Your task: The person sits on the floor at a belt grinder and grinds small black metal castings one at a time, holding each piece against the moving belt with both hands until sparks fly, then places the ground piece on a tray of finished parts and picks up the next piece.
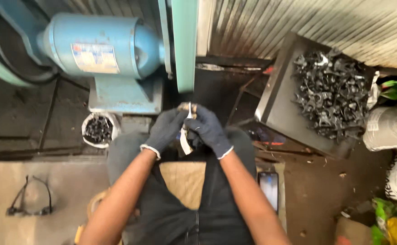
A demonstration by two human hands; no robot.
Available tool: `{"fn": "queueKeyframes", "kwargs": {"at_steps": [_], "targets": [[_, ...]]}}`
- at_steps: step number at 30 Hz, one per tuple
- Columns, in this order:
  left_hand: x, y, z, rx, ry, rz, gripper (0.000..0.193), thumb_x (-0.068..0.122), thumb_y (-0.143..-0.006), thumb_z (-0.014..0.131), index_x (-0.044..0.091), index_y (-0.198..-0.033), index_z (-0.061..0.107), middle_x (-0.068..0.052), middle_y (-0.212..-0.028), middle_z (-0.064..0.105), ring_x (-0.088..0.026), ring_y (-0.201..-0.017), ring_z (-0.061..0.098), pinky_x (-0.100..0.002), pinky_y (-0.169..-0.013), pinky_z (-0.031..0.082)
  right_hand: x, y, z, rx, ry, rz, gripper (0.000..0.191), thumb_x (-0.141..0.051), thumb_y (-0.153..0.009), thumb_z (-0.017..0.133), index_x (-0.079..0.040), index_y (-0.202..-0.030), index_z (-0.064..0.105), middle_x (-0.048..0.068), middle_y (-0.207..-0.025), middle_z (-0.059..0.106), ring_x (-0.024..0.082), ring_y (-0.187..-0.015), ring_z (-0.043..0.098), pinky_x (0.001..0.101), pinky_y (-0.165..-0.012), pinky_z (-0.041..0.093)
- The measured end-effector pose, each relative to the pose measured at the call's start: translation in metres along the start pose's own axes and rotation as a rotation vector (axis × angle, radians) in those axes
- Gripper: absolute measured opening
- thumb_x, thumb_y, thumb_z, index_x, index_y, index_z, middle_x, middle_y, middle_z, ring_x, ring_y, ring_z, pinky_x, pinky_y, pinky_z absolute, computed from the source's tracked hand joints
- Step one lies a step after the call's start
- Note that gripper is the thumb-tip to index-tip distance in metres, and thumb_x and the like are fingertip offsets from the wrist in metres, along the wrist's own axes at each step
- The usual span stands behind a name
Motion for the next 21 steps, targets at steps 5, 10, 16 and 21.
{"fn": "queueKeyframes", "kwargs": {"at_steps": [5,10,16,21], "targets": [[-0.069,-0.066,0.010,0.183,-0.151,-0.044,0.039,0.026,-0.103,0.048,-0.004,-0.108,0.071,-0.025,-0.094,0.072,-0.037,-0.090,0.069,-0.044,-0.079,0.050,0.040,-0.060,-0.008,0.096,0.184,-0.106,0.026,-0.016,-0.093,0.069,-0.003,-0.115,0.072,-0.001,-0.083,0.070,0.006,-0.070,0.061,0.0259,-0.063,0.049],[-0.079,-0.104,0.028,0.173,-0.748,0.144,0.033,0.022,-0.101,0.046,0.001,-0.111,0.069,-0.023,-0.106,0.072,-0.039,-0.099,0.071,-0.046,-0.086,0.052,0.057,-0.091,-0.029,0.208,0.075,0.005,0.024,-0.018,-0.095,0.066,0.003,-0.106,0.073,0.004,-0.087,0.071,0.010,-0.074,0.061,0.0277,-0.067,0.048],[-0.050,-0.060,0.016,0.198,-0.028,0.021,0.036,0.033,-0.098,0.054,0.004,-0.110,0.072,-0.022,-0.100,0.074,-0.038,-0.097,0.070,-0.044,-0.083,0.051,0.027,-0.057,-0.022,-0.014,-0.149,-0.078,0.040,-0.008,-0.092,0.064,0.003,-0.131,0.066,0.006,-0.111,0.071,0.011,-0.095,0.066,0.0281,-0.084,0.054],[-0.023,-0.026,0.007,0.102,-0.201,-0.022,0.038,0.036,-0.094,0.061,0.002,-0.106,0.071,-0.023,-0.096,0.073,-0.038,-0.092,0.071,-0.045,-0.078,0.051,0.034,-0.024,-0.016,0.104,-0.177,0.011,0.050,-0.003,-0.092,0.064,-0.001,-0.141,0.055,0.007,-0.126,0.068,0.012,-0.107,0.067,0.0285,-0.092,0.055]]}}
Point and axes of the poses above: each hand's wrist, its own y-axis away from the middle knuckle, its own z-axis out of the palm, x = y × z, the point moved 5 cm from there along -y, towards the middle knuckle
